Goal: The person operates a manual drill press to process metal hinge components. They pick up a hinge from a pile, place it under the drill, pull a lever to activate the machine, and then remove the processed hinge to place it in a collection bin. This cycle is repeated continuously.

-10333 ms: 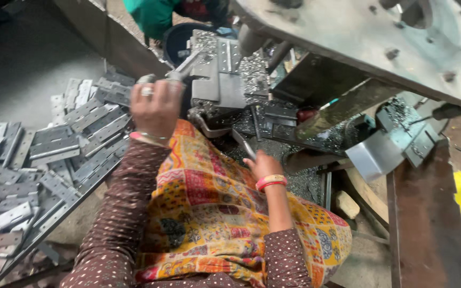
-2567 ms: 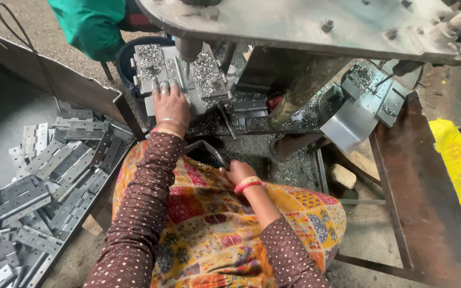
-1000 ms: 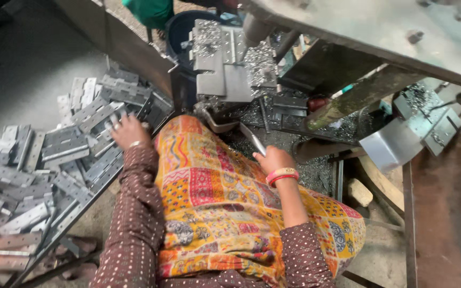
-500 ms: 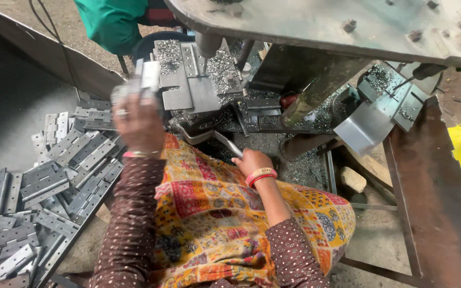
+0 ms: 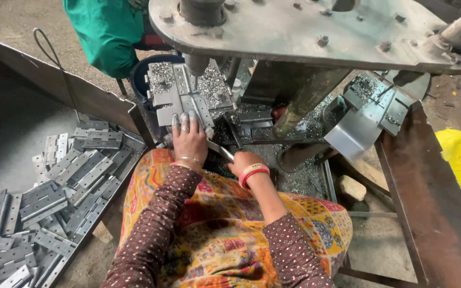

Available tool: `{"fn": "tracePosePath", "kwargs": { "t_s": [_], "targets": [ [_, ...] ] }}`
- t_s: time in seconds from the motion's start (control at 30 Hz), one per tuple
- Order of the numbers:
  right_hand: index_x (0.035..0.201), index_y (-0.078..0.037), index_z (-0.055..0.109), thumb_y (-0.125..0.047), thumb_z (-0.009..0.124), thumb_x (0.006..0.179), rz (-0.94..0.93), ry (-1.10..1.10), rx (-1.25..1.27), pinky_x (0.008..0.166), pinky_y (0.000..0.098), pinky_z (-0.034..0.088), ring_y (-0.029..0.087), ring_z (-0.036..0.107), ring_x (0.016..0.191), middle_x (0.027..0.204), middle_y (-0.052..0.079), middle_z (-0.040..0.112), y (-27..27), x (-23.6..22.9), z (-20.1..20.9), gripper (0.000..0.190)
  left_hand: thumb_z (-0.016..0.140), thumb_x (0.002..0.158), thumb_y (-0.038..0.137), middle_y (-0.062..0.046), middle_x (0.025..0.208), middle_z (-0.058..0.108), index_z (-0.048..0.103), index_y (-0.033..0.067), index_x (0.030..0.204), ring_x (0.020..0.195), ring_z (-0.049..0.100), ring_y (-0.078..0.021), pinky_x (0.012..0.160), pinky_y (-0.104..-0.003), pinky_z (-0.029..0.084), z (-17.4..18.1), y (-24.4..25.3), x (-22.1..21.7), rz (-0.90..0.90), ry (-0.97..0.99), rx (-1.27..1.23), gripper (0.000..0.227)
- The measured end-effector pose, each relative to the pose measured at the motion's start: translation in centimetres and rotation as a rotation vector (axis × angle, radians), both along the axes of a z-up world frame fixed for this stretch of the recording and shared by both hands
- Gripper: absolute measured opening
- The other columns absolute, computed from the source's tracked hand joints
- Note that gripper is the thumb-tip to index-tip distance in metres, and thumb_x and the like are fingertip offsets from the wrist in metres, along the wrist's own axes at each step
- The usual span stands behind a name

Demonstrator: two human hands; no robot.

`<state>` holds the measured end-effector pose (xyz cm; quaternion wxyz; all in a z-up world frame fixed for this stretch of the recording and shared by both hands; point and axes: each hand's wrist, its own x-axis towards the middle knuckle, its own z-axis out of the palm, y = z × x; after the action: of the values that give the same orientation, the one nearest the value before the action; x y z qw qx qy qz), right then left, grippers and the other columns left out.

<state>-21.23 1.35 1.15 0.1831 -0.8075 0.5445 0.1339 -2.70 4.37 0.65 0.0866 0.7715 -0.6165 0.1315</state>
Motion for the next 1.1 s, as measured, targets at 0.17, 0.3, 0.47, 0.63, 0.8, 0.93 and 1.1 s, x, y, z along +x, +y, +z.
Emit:
{"fn": "tracePosePath", "kwargs": {
  "t_s": [0.17, 0.3, 0.47, 0.63, 0.8, 0.93, 1.1],
  "targets": [
    [0.101, -0.007, 0.078, -0.051, 0.069, 0.089, -0.002, 0.011, -0.033, 0.086, 0.0478, 0.056, 0.04, 0.072, 0.096, 0.102, 0.021, 0.074, 0.2, -0.4, -0.1, 0.047, 0.043, 0.104, 0.022, -0.021, 0.154, 0.044, 0.055, 0.0026, 0.141, 0.139, 0.045, -0.0359, 0.116, -0.054, 0.03, -1.6, -3.2, 1.0, 0.06, -0.034, 0.087, 0.043],
    [0.093, -0.005, 0.077, -0.051, 0.067, 0.089, -0.059, -0.087, -0.028, 0.082, 0.0493, 0.057, 0.04, 0.073, 0.09, 0.093, 0.021, 0.074, 1.1, -1.4, -3.0, 0.047, 0.044, 0.104, 0.022, -0.02, 0.155, 0.043, 0.056, 0.0036, 0.14, 0.138, 0.046, -0.0355, 0.113, -0.055, 0.034, -2.0, -4.6, 1.8, 0.08, 0.012, 0.085, 0.042],
    [0.094, -0.004, 0.074, -0.05, 0.066, 0.091, -0.088, -0.179, -0.112, 0.081, 0.0516, 0.056, 0.044, 0.072, 0.085, 0.087, 0.025, 0.072, 4.0, -3.1, -7.5, 0.047, 0.047, 0.104, 0.027, -0.017, 0.15, 0.05, 0.06, 0.0017, 0.137, 0.138, 0.047, -0.0332, 0.114, -0.055, 0.033, -1.5, -4.0, 1.7, 0.089, 0.073, -0.028, 0.043],
    [0.097, -0.004, 0.075, -0.048, 0.066, 0.092, -0.094, -0.125, 0.017, 0.082, 0.0512, 0.056, 0.043, 0.07, 0.089, 0.093, 0.025, 0.071, 2.1, -2.4, -5.5, 0.045, 0.049, 0.103, 0.018, -0.016, 0.148, 0.051, 0.058, 0.0063, 0.143, 0.139, 0.046, -0.0334, 0.116, -0.054, 0.032, -1.4, -4.4, 2.0, 0.081, 0.072, 0.149, 0.043],
    [0.1, -0.005, 0.075, -0.045, 0.068, 0.089, -0.038, -0.068, -0.011, 0.082, 0.0496, 0.057, 0.041, 0.073, 0.089, 0.094, 0.023, 0.073, 0.6, -1.6, -3.1, 0.042, 0.051, 0.099, 0.02, -0.017, 0.155, 0.043, 0.06, 0.0059, 0.138, 0.143, 0.04, -0.0336, 0.116, -0.054, 0.028, -1.5, -6.7, 3.0, 0.092, 0.092, 0.106, 0.042],
    [0.099, -0.003, 0.071, -0.049, 0.065, 0.092, -0.094, -0.173, -0.057, 0.08, 0.0503, 0.057, 0.041, 0.073, 0.086, 0.09, 0.024, 0.073, 3.4, -2.6, -5.3, 0.047, 0.052, 0.097, 0.019, -0.017, 0.158, 0.039, 0.062, 0.0093, 0.134, 0.144, 0.036, -0.034, 0.116, -0.051, 0.026, -1.3, -7.0, 3.2, 0.096, 0.074, 0.127, 0.039],
    [0.096, -0.004, 0.072, -0.053, 0.063, 0.094, -0.14, -0.131, -0.028, 0.08, 0.0519, 0.055, 0.043, 0.07, 0.089, 0.092, 0.024, 0.072, 4.0, -2.8, -6.9, 0.049, 0.052, 0.102, 0.02, -0.014, 0.155, 0.047, 0.066, 0.0069, 0.134, 0.144, 0.041, -0.0313, 0.121, -0.053, 0.027, -2.0, -4.9, 3.2, 0.072, 0.126, 0.127, 0.037]
  ]
}}
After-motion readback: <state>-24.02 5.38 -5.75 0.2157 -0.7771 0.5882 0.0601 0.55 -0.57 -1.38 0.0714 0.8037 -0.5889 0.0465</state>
